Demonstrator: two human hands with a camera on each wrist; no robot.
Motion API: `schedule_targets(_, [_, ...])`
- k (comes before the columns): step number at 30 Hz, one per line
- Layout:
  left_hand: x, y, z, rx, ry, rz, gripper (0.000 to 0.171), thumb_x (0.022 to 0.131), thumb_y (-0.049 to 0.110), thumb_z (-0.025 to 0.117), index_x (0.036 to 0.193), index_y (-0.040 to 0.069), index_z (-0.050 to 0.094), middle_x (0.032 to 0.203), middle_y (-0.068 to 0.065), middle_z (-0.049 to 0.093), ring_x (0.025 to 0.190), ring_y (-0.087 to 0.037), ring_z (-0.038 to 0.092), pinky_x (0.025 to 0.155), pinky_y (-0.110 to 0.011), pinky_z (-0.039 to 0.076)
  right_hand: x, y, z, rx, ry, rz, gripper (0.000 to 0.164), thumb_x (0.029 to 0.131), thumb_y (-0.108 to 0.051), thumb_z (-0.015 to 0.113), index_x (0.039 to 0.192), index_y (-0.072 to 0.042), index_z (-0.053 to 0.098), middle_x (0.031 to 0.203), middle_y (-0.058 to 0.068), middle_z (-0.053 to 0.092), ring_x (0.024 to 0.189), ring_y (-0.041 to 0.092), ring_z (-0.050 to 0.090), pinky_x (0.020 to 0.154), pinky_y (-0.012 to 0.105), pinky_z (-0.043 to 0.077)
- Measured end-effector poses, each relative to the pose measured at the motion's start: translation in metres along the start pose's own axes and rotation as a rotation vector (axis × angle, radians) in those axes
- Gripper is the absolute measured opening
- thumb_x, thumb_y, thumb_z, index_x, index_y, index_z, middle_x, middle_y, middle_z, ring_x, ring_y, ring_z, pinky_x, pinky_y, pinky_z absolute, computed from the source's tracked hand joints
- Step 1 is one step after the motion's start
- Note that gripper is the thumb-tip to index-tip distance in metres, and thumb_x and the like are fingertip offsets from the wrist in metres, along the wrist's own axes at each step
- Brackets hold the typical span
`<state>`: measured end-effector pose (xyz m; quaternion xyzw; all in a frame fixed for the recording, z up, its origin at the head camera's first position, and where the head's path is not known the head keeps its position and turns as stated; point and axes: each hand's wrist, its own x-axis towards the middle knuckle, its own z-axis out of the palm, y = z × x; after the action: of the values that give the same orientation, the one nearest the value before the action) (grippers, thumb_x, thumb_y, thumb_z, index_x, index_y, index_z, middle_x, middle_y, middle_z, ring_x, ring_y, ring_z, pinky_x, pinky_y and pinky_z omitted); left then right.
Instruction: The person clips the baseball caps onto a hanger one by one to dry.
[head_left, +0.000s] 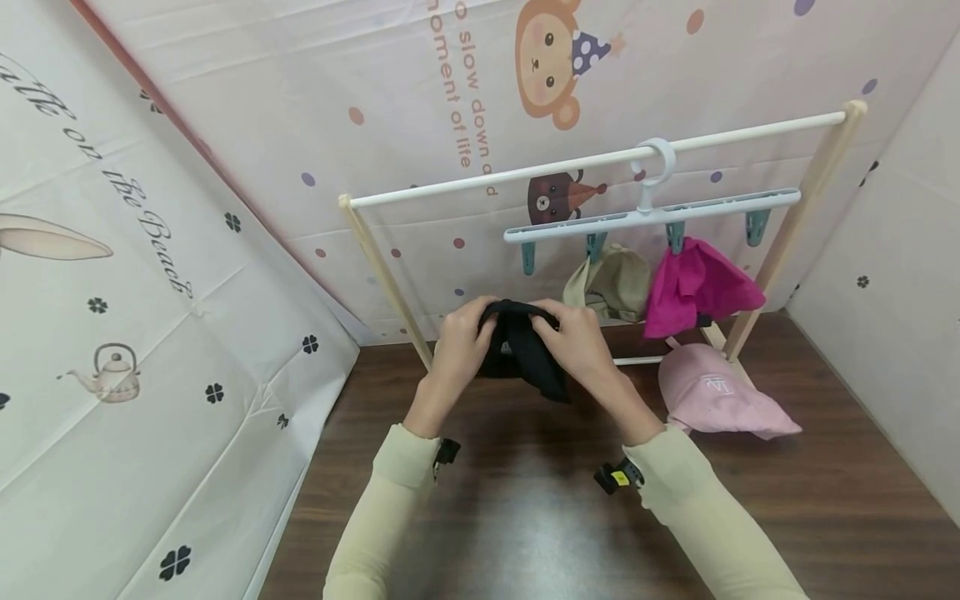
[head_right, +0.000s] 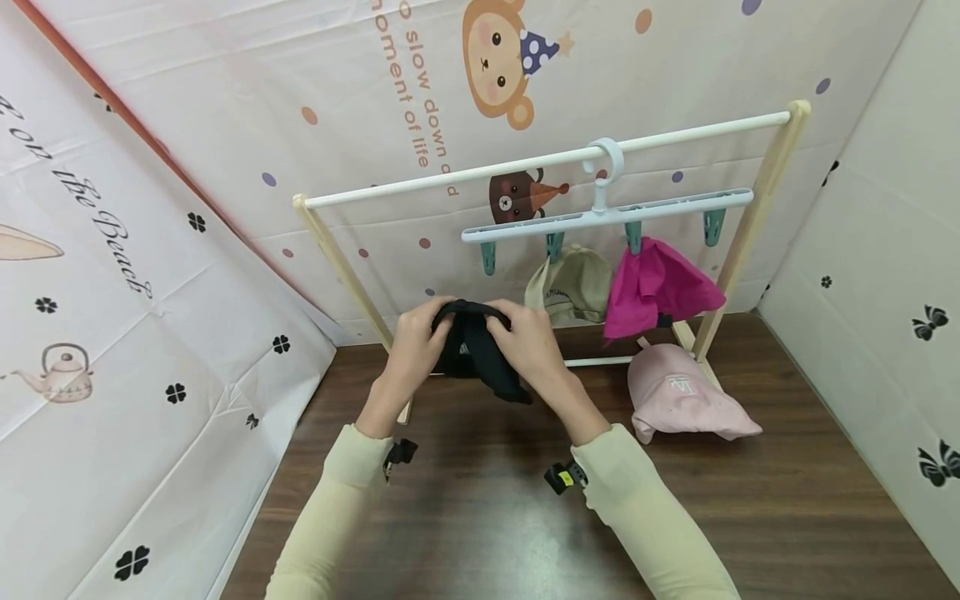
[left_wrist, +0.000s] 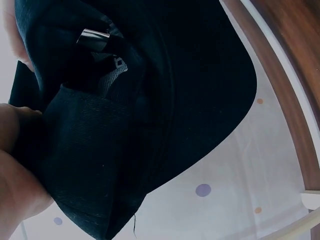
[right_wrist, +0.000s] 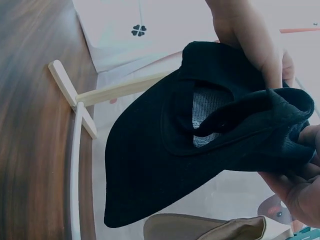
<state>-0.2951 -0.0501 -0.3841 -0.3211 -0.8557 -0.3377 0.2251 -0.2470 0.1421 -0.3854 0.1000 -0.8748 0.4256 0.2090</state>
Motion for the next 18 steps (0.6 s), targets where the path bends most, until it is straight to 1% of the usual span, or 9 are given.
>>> schedule_targets(4, [0.005, -0.001, -0.002, 0.005, -0.010, -0.005, 0.018, 0.102, 0.006, 0.060, 0.117, 0.003, 0.069, 0.112, -0.013, 0.073, 0.103, -0.024, 0.071, 0.084, -0.037, 0.060, 0.004, -0.002, -0.001, 0.012, -0.006, 0.018, 0.025, 0.103, -0.018, 0.061, 0.123, -0.010, 0.073, 0.099, 0.014, 0.076, 0.045, 0.015, 0.044, 0.052, 0.031, 0.041])
schedule_targets(8, [0.011, -0.002, -0.003, 0.024, -0.028, -0.014, 0.018, 0.103, 0.007, 0.059, 0.117, 0.003, 0.070, 0.113, -0.012, 0.073, 0.105, -0.024, 0.071, 0.087, -0.037, 0.060, 0.009, -0.004, -0.002, 0.017, -0.011, 0.045, 0.026, 0.104, -0.020, 0.060, 0.124, -0.010, 0.073, 0.104, 0.014, 0.076, 0.049, 0.018, 0.050, 0.055, 0.032, 0.044])
schedule_targets(12, [0.017, -0.002, -0.006, 0.034, -0.046, -0.019, 0.019, 0.103, 0.008, 0.059, 0.118, 0.003, 0.070, 0.114, -0.012, 0.073, 0.105, -0.025, 0.070, 0.088, -0.038, 0.059, 0.013, -0.003, -0.002, 0.011, -0.008, 0.059, 0.026, 0.104, -0.022, 0.060, 0.124, -0.010, 0.073, 0.106, 0.014, 0.076, 0.057, 0.018, 0.057, 0.061, 0.033, 0.046])
schedule_targets(14, [0.019, -0.002, -0.007, 0.042, -0.052, -0.017, 0.019, 0.104, 0.009, 0.059, 0.118, 0.004, 0.070, 0.114, -0.012, 0.073, 0.104, -0.025, 0.070, 0.088, -0.038, 0.059, 0.015, -0.003, -0.002, 0.009, -0.004, 0.060, 0.027, 0.104, -0.022, 0.060, 0.125, -0.010, 0.073, 0.104, 0.014, 0.076, 0.055, 0.018, 0.055, 0.060, 0.033, 0.046])
schedule_targets(18, [0.024, -0.002, -0.008, 0.062, -0.065, -0.010, 0.019, 0.104, 0.011, 0.059, 0.118, 0.004, 0.070, 0.113, -0.012, 0.073, 0.103, -0.025, 0.070, 0.090, -0.039, 0.058, 0.018, -0.003, -0.003, 0.020, 0.004, 0.070, 0.028, 0.104, -0.024, 0.060, 0.125, -0.010, 0.072, 0.097, 0.014, 0.076, 0.046, 0.020, 0.047, 0.053, 0.033, 0.043])
